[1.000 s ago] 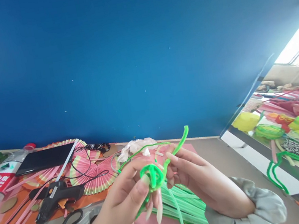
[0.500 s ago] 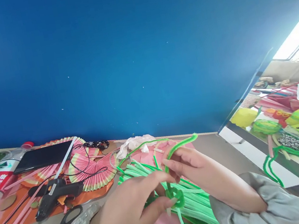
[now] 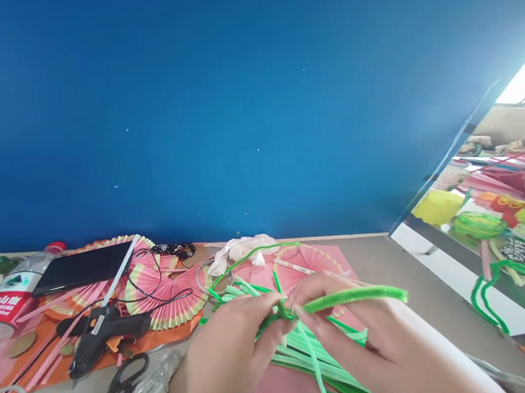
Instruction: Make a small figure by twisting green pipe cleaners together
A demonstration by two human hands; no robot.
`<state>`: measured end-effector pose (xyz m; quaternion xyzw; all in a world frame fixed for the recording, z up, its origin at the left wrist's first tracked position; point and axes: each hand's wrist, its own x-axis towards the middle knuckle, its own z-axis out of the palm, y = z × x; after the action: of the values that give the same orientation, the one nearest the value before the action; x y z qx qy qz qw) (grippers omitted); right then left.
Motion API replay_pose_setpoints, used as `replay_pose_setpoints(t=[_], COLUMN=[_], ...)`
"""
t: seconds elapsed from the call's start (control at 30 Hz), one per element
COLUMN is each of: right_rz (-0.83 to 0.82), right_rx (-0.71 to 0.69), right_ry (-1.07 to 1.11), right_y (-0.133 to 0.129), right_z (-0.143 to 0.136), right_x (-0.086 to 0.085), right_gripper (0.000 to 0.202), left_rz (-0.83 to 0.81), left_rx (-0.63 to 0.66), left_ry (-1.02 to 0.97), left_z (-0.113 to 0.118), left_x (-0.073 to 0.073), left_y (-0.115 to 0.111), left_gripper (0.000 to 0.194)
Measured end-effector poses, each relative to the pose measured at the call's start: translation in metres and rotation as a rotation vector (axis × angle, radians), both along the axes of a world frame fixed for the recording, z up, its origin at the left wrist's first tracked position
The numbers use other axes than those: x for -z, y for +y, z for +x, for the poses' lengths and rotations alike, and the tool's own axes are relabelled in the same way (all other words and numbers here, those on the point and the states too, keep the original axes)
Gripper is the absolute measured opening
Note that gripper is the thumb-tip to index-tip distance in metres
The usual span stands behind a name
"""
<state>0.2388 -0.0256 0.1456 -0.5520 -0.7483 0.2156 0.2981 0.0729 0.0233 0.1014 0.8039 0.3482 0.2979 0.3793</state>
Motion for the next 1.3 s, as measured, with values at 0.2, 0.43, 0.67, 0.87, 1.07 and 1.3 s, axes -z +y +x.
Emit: replay_pose_setpoints(t=[0.2,0.43,0.67,0.87,1.07,1.3], right_rz=[0.048,0.245,0.24,0.247,0.25,0.193], right_rx=[-0.056,-0.099,0.031,0.051,0.066,0.033], right_ry=[-0.001,0.12,0.216,0.224,0.218,0.342], right_y=[-0.002,0.003,-0.001,-0.004,-0.002,0.003], right_z=[-0.007,-0.012,-0.018,-0.02,-0.022,-0.018], right_x=[-0.003,0.001,0.007,0.008,0.008,0.014], right_gripper=[0.019,0.014,0.018,0.018,0.018,0.013], left_rz=[-0.087,-0.185,-0.611,-0.976,-0.983,-1.125], left_rx=[-0.074,-0.112,0.024,0.217,0.091,0.078], left_ry=[0.037,-0.221,-0.47,-0.7,-0.668,-0.883], left_z=[0.001,0.0,-0.004,-0.006,-0.003,-0.003], left_x=[-0.004,-0.005,-0.003,-0.011,-0.011,-0.009], left_y=[0.0,-0.003,-0.004,-0.002,-0.001,-0.002], left_gripper=[0.022,0.015,0.02,0.021,0.032,0.033])
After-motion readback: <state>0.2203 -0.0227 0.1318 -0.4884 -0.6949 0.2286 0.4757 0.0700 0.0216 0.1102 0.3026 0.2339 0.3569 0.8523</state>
